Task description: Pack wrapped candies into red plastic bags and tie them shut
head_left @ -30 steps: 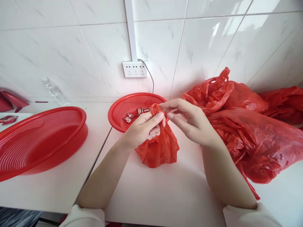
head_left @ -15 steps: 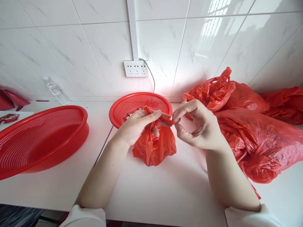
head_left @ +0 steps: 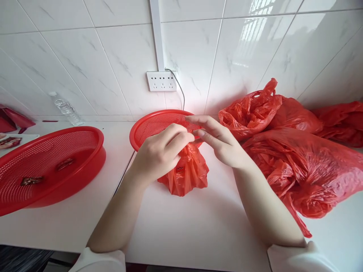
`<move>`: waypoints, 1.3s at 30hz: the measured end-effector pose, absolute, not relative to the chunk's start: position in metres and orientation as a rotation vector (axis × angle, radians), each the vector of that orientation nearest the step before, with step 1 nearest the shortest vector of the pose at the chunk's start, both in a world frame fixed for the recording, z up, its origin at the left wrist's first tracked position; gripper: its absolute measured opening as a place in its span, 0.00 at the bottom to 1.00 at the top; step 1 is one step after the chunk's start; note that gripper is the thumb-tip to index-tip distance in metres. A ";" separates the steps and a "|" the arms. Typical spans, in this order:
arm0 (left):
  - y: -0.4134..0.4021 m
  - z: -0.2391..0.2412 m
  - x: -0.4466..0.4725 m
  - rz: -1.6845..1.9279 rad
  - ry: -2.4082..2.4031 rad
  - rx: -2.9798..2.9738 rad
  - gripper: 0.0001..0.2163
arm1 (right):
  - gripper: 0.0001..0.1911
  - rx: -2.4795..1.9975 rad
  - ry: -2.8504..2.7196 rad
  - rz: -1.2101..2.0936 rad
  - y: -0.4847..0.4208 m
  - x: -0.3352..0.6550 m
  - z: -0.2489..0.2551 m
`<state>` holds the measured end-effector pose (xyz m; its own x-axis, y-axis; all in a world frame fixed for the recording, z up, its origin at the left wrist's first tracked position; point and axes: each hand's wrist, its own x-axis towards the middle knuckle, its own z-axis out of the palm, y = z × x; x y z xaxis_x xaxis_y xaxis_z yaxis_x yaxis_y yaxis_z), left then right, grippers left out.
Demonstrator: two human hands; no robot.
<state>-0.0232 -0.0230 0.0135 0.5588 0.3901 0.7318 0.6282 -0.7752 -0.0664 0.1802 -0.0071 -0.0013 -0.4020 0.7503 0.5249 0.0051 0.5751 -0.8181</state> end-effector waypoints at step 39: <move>0.008 0.026 -0.057 -0.144 -1.813 -3.174 0.16 | 0.20 -1.720 -2.063 0.475 -0.017 0.287 0.019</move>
<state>-0.0574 0.0082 0.0264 0.5380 0.8233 -0.1809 0.7845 -0.4105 0.4648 0.2872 -0.0169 0.0194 -0.1542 0.9836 0.0939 0.8434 0.1805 -0.5060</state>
